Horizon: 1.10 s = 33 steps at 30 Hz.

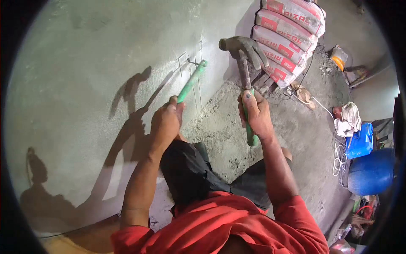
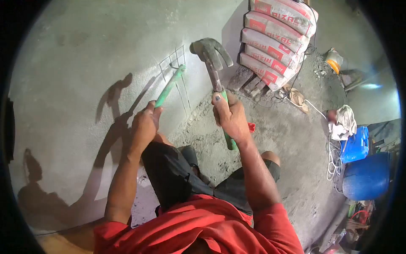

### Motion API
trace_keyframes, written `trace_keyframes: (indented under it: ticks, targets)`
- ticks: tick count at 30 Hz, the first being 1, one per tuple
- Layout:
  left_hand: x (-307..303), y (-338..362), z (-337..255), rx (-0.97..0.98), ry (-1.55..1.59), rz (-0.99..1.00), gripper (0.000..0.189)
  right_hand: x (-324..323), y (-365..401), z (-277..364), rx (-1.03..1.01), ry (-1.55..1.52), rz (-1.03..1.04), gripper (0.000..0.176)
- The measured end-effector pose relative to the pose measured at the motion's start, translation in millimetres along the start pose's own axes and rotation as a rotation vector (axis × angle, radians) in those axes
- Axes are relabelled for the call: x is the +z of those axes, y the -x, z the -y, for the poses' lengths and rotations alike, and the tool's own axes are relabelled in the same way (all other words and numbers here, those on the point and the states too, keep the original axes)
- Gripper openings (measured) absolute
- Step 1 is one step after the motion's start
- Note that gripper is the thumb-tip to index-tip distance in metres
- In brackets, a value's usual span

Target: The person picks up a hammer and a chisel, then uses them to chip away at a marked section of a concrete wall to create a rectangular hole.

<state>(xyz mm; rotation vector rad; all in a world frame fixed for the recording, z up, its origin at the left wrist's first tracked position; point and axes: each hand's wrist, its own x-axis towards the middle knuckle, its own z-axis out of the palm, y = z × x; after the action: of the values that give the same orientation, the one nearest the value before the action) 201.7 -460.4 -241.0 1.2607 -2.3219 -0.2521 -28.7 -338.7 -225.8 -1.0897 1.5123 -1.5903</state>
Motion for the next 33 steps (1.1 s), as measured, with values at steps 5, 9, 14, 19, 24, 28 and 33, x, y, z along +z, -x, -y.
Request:
trace_keyframes:
  ticks: [5,9,14,19,24,28,33]
  targets:
    - [10,-5,26,-0.100,-0.007,0.028,0.029,8,-2,6,-0.077,-0.043,0.007,0.039]
    - [8,-12,24,-0.169,0.185,0.073,0.030,22,-8,-11,-0.219,0.018,-0.034,0.041]
    - [19,-7,30,-0.127,0.203,0.046,0.033,47,-53,-67,-0.148,0.367,-0.012,0.049]
    - [30,6,9,-0.580,0.959,0.353,0.034,33,-43,-53,-0.044,0.397,0.032,0.055]
    - [38,43,-9,-0.120,0.270,0.223,0.032,-3,-19,-64,-0.042,0.204,0.009,0.043]
    - [-1,6,-11,-0.189,0.115,0.135,0.032,-9,-7,-51,0.011,0.052,0.069,0.044]
    - [11,2,14,-0.174,0.132,0.047,0.034,-7,-1,-42,-0.014,0.008,0.108,0.049]
